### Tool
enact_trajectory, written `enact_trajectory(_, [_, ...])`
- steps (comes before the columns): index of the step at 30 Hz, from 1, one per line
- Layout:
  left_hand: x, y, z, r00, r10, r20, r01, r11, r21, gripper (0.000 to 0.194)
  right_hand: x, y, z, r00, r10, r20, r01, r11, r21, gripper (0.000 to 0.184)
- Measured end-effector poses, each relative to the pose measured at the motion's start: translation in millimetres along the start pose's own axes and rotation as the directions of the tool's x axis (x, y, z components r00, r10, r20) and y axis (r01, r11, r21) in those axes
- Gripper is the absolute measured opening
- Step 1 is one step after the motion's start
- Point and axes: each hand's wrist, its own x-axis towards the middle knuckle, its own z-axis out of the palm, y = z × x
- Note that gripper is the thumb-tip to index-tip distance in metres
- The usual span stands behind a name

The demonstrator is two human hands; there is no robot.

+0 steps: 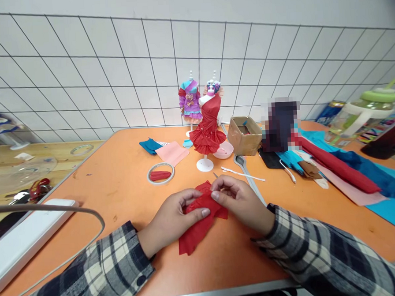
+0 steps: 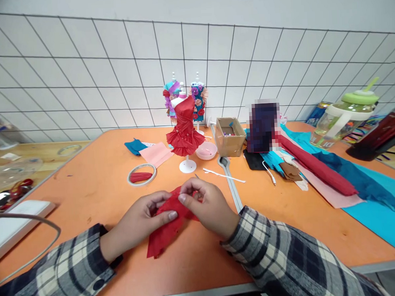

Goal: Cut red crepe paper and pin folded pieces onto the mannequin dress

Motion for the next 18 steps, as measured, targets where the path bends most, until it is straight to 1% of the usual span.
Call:
enact_trajectory(3, [0.5,-1.4,-2.0,0.999,-0.034,0.011,0.034,0.999,-0.018,0.027,0.4,-4.0,-6.5,0.991,-0.099,-0.086,0.09,0.991,-0.104,0.012])
enact_trajectory(7, [0.6,-1.9,-3.5,1.0,-0.029,-0.009,0.028,0.999,-0.042,0.028,1.5,-5.4,-10.8,0.972,-0.19,-0.138,0.153,0.959,-0.24,0.009])
enact_trajectory(12, [1.0,0.6,-2.3,0.999,-0.043,-0.006,0.042,0.999,-0.03,0.027,1.0,-5.0,-13.8,0.953,-0.247,-0.177,0.165,0.909,-0.381,0.01])
enact_trajectory(18, [1.7,-0.3,-3.0,0.998,-0.058,0.015,0.058,0.998,-0.007,0.026,3.4,-2.2,-18.5,0.942,-0.268,-0.201,0.149,0.872,-0.466,0.011])
